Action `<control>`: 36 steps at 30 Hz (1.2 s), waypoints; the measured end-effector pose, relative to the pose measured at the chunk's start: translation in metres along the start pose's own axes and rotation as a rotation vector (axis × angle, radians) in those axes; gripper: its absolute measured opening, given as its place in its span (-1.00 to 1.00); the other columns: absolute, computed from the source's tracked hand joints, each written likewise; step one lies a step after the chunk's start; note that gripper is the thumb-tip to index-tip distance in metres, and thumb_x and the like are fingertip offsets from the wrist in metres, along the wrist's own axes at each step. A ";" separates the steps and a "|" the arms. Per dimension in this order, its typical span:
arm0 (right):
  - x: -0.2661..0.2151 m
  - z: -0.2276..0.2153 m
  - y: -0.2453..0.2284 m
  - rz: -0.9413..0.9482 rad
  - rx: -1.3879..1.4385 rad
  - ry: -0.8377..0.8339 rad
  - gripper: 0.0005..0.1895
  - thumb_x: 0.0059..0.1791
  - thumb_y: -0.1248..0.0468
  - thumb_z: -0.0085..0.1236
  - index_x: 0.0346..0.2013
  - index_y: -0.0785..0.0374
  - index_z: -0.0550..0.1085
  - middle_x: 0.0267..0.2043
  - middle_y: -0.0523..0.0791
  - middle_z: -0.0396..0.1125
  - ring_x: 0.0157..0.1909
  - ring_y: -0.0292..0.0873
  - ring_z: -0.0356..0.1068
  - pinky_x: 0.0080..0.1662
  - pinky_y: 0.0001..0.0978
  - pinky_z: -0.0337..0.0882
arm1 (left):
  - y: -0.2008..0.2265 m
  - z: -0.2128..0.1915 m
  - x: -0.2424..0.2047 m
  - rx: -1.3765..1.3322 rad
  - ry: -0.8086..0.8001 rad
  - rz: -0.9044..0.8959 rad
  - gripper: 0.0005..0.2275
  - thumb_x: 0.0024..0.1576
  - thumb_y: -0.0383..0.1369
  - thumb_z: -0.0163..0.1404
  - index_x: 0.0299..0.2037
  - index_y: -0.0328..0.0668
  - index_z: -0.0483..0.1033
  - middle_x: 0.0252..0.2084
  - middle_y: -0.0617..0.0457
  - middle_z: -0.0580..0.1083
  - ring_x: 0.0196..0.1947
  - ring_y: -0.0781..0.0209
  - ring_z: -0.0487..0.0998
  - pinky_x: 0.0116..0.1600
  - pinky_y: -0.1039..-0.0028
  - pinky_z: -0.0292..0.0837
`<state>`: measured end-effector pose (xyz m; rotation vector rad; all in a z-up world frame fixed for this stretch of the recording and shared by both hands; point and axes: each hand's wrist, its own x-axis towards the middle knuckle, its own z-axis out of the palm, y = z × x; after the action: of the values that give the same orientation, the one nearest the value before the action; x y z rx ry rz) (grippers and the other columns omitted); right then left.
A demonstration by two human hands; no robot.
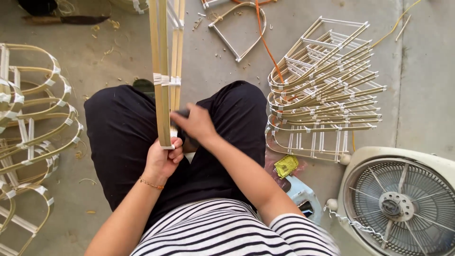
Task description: Assembling and trimming bamboo frame components for furniture or storage items.
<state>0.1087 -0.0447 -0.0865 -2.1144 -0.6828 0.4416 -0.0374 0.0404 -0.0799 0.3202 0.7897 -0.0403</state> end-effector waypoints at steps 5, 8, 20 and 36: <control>0.033 -0.016 -0.016 0.143 -0.141 0.077 -0.41 -0.10 -0.16 0.27 -0.40 0.37 0.39 -0.45 0.18 0.39 -0.32 0.26 0.46 -0.32 -0.03 0.42 | 0.001 0.003 -0.010 0.050 0.000 -0.006 -0.85 0.14 -0.52 -0.13 -0.13 -0.07 0.34 -0.55 0.14 0.30 -0.70 0.44 0.13 -0.61 0.59 0.06; 0.000 -0.005 -0.001 0.155 -0.031 -0.087 -0.48 -0.10 -0.11 0.31 -0.36 0.35 0.46 -0.45 0.11 0.43 -0.36 0.08 0.48 -0.29 -0.16 0.44 | -0.001 -0.025 0.012 -0.037 -0.062 -0.009 -0.90 0.16 -0.49 -0.11 -0.18 -0.15 0.25 -0.54 0.09 0.33 -0.70 0.39 0.16 -0.61 0.55 0.10; 0.042 -0.088 -0.044 0.083 0.631 -0.136 -0.80 0.04 0.22 0.24 -0.14 0.30 0.58 -0.26 -0.14 0.51 -0.27 -0.33 0.47 -0.20 -0.46 0.46 | 0.049 0.062 -0.072 0.360 -0.060 -0.138 -0.66 0.13 -0.54 -0.15 0.14 -0.32 0.33 -0.48 0.07 0.43 -0.59 0.37 0.42 -0.49 0.59 0.35; -0.002 -0.012 -0.044 -0.267 0.166 0.140 -0.33 -0.04 0.19 0.36 0.25 0.41 0.31 0.05 0.19 0.44 0.14 0.14 0.45 0.07 -0.09 0.43 | 0.047 -0.008 -0.031 0.307 -0.221 0.035 -0.79 0.28 -0.26 -0.09 -0.18 -0.22 0.53 -0.53 0.19 0.42 -0.68 0.49 0.29 -0.63 0.65 0.23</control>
<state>0.0993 -0.0316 -0.0436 -1.8465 -0.8051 0.1942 -0.0575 0.0848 -0.0513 0.6092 0.5571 -0.1628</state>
